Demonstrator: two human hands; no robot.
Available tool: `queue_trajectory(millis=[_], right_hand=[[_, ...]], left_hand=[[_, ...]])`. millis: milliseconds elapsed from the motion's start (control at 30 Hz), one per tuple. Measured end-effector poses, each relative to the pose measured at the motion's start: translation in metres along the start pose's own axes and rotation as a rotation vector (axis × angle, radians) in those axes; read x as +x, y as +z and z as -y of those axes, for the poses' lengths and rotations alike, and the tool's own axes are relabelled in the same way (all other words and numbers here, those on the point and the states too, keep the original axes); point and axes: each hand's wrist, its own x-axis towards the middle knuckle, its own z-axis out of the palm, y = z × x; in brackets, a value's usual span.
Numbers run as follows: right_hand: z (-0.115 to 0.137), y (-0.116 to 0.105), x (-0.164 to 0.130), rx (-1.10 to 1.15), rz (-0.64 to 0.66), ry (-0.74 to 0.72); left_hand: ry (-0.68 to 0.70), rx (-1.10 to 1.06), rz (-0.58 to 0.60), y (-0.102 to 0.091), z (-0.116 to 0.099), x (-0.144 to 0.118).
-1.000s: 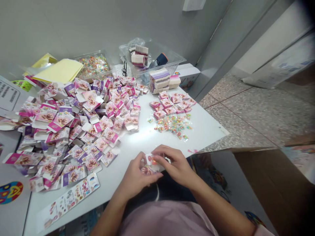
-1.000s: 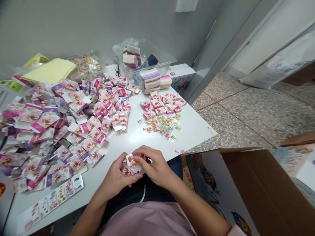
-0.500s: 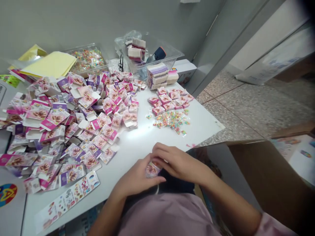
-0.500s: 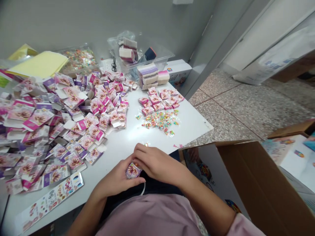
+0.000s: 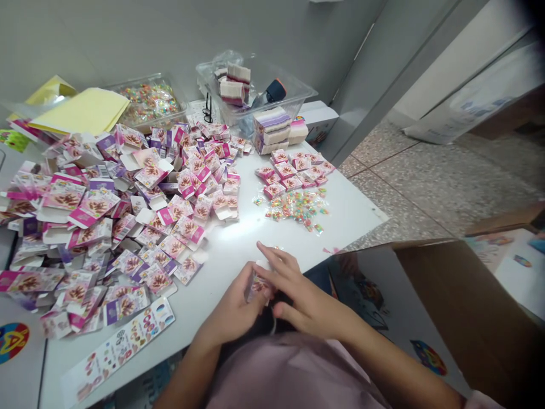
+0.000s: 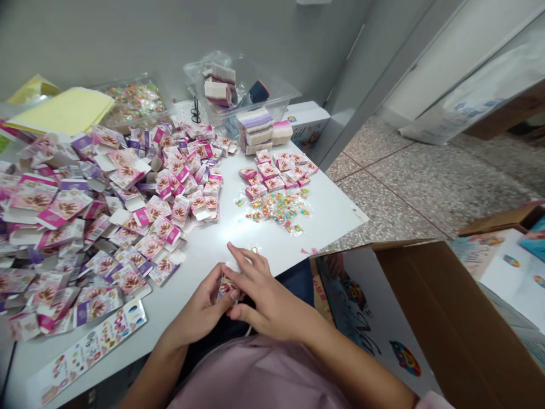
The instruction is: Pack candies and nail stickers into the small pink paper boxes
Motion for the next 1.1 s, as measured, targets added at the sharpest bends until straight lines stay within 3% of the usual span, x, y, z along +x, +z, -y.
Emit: queue_trajectory(millis=[100,167,300,467,633,733,933,1033,1100], right_hand=[[0.002,0.0,0.005,0.063,-0.141,0.064],[0.001,-0.001,0.009,0.099,-0.16,0.1],[0.0,-0.008,0.016,0.168,-0.019,0.138],[-0.004,-0.007,0.02,-0.032,0.137,0.062],[-0.018,0.005,0.024,0.387,0.085,0.111],[-0.02,0.007,0.024,0.503,0.069,0.133],[-0.006,0.004,0.019,0.128,0.086,0.152],[-0.004,0.001,0.019,0.195,0.062,0.17],[-0.004,-0.002,0.02,0.271,0.037,0.183]], left_hand=[[-0.019,-0.122,-0.02,0.003,0.0,-0.003],[-0.058,-0.085,-0.046,0.006,0.0,-0.006],[0.031,0.235,-0.132,0.013,0.003,-0.007],[0.061,0.486,-0.321,0.016,0.022,-0.003],[0.104,0.664,-0.504,0.017,0.037,0.001],[0.146,0.677,-0.458,0.015,0.038,0.003],[0.128,0.454,-0.266,0.01,0.021,0.001],[0.244,0.393,-0.182,0.016,0.012,0.0],[0.306,0.472,-0.234,0.02,0.012,0.003]])
